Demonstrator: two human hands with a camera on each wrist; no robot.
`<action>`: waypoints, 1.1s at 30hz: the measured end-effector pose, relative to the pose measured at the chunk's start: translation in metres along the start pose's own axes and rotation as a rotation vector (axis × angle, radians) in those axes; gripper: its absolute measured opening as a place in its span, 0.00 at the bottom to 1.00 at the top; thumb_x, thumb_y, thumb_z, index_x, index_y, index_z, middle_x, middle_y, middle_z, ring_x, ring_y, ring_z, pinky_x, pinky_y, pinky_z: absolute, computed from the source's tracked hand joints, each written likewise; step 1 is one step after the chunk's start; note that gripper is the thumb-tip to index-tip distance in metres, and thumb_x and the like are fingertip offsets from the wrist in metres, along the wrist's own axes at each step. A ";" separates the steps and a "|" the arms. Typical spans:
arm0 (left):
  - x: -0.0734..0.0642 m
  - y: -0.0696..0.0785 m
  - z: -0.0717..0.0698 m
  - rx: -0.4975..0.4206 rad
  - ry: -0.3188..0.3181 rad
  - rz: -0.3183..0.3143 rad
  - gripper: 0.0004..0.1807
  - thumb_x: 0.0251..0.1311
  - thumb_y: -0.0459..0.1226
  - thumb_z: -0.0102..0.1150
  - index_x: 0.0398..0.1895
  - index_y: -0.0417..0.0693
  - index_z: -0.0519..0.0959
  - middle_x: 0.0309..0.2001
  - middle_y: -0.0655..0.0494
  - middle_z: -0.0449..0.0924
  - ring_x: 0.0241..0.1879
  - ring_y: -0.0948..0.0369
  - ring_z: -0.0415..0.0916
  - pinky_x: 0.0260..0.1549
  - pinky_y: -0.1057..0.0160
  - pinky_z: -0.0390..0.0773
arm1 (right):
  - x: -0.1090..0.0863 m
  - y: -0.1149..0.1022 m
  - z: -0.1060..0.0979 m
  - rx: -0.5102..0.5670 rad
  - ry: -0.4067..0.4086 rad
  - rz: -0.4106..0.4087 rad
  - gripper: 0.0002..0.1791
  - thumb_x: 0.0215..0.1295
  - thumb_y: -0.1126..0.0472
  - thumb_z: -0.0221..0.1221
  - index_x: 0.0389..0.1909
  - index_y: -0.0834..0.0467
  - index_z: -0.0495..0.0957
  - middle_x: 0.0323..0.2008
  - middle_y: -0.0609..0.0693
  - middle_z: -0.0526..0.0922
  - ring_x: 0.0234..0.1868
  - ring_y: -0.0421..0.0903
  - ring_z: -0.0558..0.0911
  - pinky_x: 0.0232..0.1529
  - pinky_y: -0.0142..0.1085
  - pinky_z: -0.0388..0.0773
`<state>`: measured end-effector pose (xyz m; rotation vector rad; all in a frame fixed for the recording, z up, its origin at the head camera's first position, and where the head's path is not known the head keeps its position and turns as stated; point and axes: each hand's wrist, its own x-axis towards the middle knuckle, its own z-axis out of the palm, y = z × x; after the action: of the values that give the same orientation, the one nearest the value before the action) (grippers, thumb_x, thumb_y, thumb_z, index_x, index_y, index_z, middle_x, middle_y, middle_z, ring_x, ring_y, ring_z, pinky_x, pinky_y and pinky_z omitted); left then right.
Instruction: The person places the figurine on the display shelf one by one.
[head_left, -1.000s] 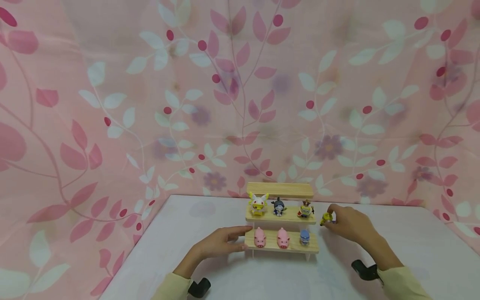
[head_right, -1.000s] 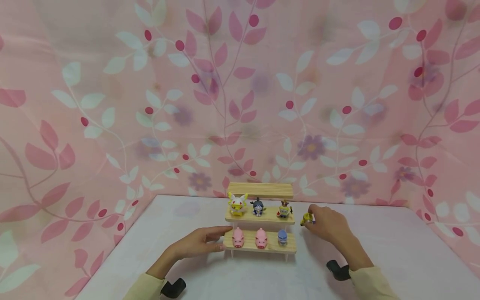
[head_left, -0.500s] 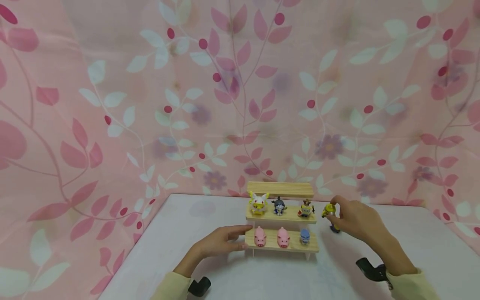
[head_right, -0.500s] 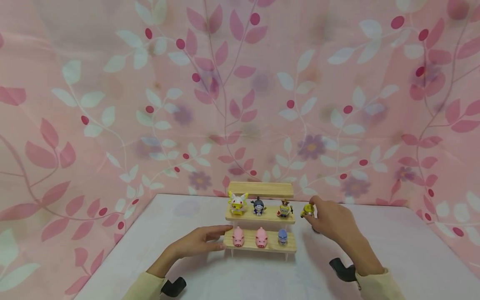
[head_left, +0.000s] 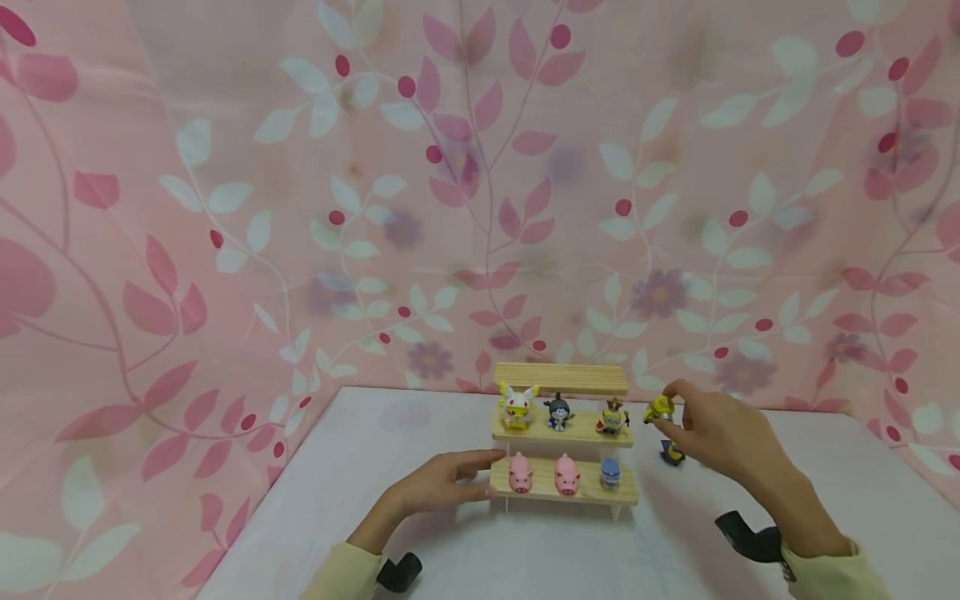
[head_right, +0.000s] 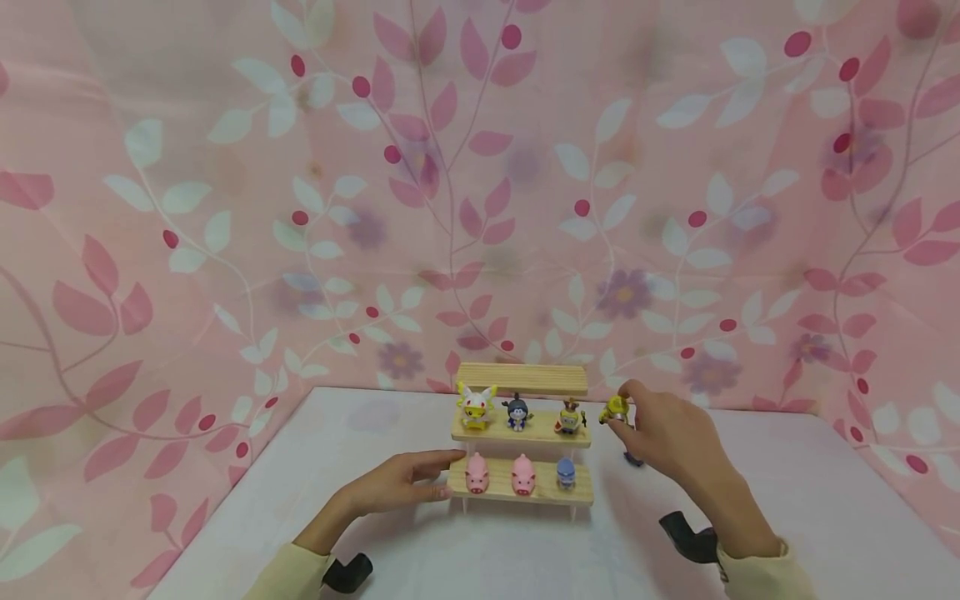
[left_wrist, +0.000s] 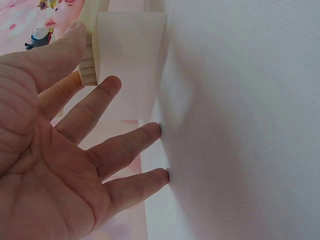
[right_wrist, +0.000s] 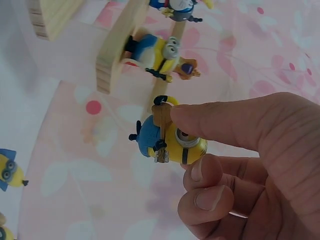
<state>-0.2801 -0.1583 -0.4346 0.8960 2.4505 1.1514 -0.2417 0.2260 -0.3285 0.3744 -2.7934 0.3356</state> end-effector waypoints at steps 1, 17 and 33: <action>0.000 0.000 0.000 0.003 0.000 0.004 0.30 0.60 0.50 0.58 0.66 0.63 0.65 0.64 0.63 0.64 0.59 0.48 0.67 0.55 0.49 0.69 | 0.000 -0.001 -0.001 -0.001 0.005 -0.002 0.23 0.55 0.49 0.64 0.47 0.57 0.72 0.19 0.41 0.72 0.15 0.38 0.67 0.12 0.33 0.65; 0.000 -0.002 0.000 0.003 0.002 0.010 0.29 0.60 0.50 0.58 0.66 0.64 0.65 0.64 0.63 0.65 0.59 0.48 0.68 0.55 0.49 0.69 | 0.004 -0.030 -0.022 0.010 0.061 -0.020 0.24 0.56 0.50 0.63 0.50 0.57 0.72 0.21 0.42 0.71 0.16 0.39 0.67 0.14 0.32 0.65; -0.001 0.002 -0.001 0.005 0.000 0.017 0.30 0.60 0.50 0.58 0.66 0.62 0.66 0.64 0.62 0.65 0.58 0.47 0.68 0.55 0.50 0.69 | 0.020 -0.057 -0.022 0.009 0.097 -0.098 0.23 0.54 0.48 0.66 0.47 0.55 0.74 0.17 0.42 0.68 0.15 0.39 0.65 0.13 0.32 0.63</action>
<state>-0.2791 -0.1583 -0.4326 0.9200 2.4508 1.1518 -0.2381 0.1737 -0.2904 0.4825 -2.6693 0.3347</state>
